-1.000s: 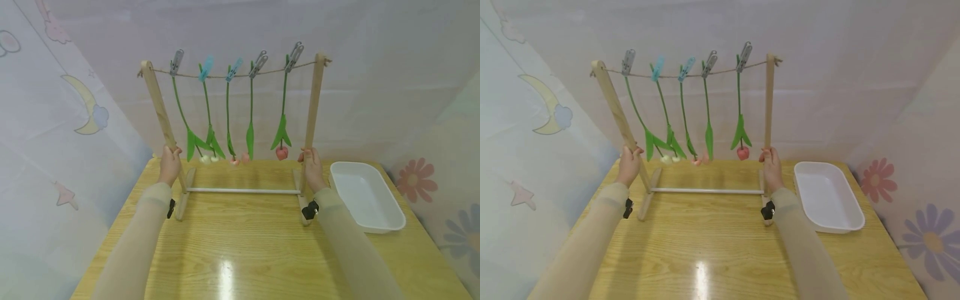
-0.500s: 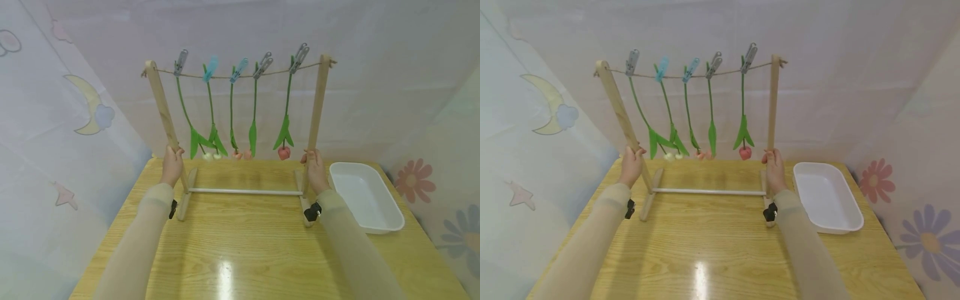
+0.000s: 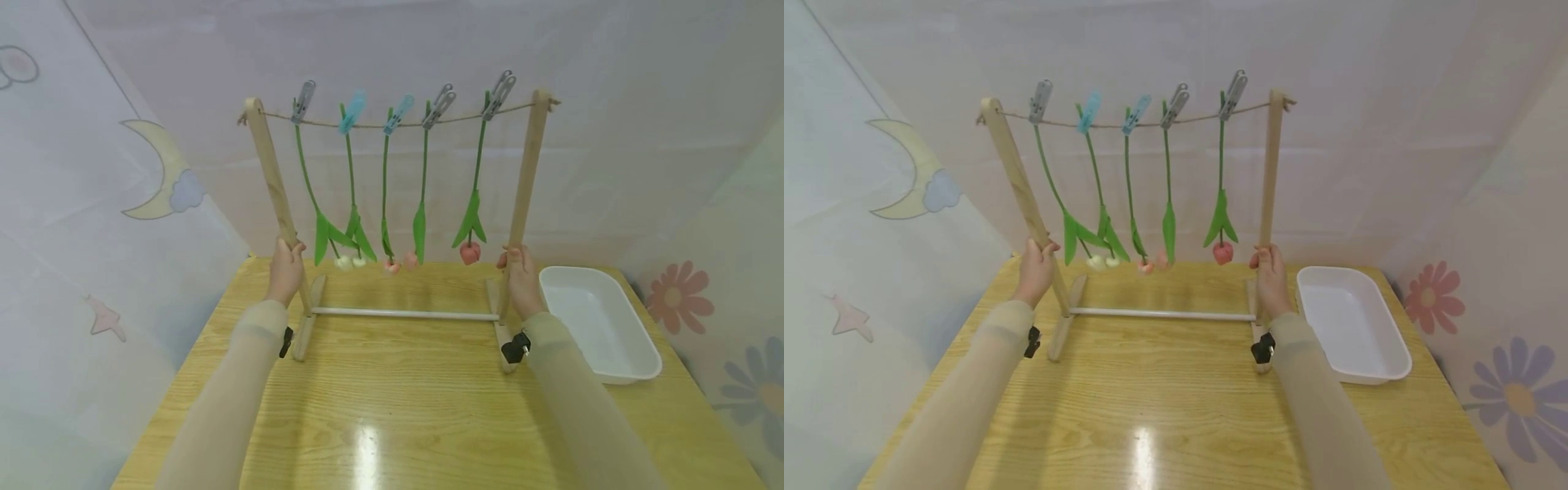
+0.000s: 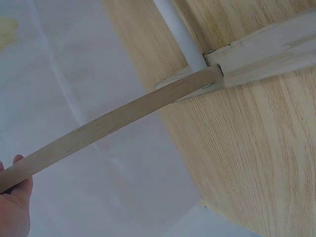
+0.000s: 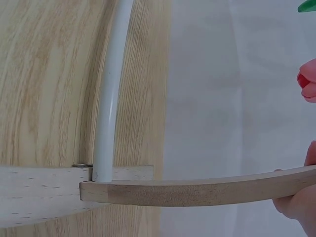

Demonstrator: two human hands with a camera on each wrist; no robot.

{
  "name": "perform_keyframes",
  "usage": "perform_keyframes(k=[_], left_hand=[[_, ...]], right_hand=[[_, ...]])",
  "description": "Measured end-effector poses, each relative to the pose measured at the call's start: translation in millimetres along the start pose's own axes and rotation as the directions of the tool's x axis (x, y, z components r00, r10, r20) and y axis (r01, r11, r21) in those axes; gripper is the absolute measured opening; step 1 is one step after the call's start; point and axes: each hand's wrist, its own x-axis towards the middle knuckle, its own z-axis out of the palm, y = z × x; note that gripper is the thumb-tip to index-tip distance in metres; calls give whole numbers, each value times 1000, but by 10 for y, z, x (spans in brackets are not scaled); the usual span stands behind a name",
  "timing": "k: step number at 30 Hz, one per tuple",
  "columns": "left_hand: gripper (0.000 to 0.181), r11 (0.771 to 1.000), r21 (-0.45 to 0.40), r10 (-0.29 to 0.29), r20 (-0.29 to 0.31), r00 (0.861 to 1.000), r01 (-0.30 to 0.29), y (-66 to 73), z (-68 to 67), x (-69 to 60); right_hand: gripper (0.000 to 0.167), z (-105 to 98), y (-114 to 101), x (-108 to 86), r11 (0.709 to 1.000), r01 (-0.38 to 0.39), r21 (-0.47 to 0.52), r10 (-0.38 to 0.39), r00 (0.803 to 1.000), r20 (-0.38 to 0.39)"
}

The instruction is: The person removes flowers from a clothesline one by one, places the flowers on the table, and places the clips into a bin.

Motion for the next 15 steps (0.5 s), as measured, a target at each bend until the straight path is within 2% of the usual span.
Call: perform_keyframes(k=[8, 15], left_hand=[[32, 1000, 3, -16, 9, 1000, 16, 36, -24, -42], [35, 1000, 15, -26, 30, 999, 26, 42, -39, -74]], right_hand=[[55, -29, -35, -37, 998, -47, -38, 48, 998, 34], [54, -33, -59, -61, 997, -43, -58, 44, 999, 28]])
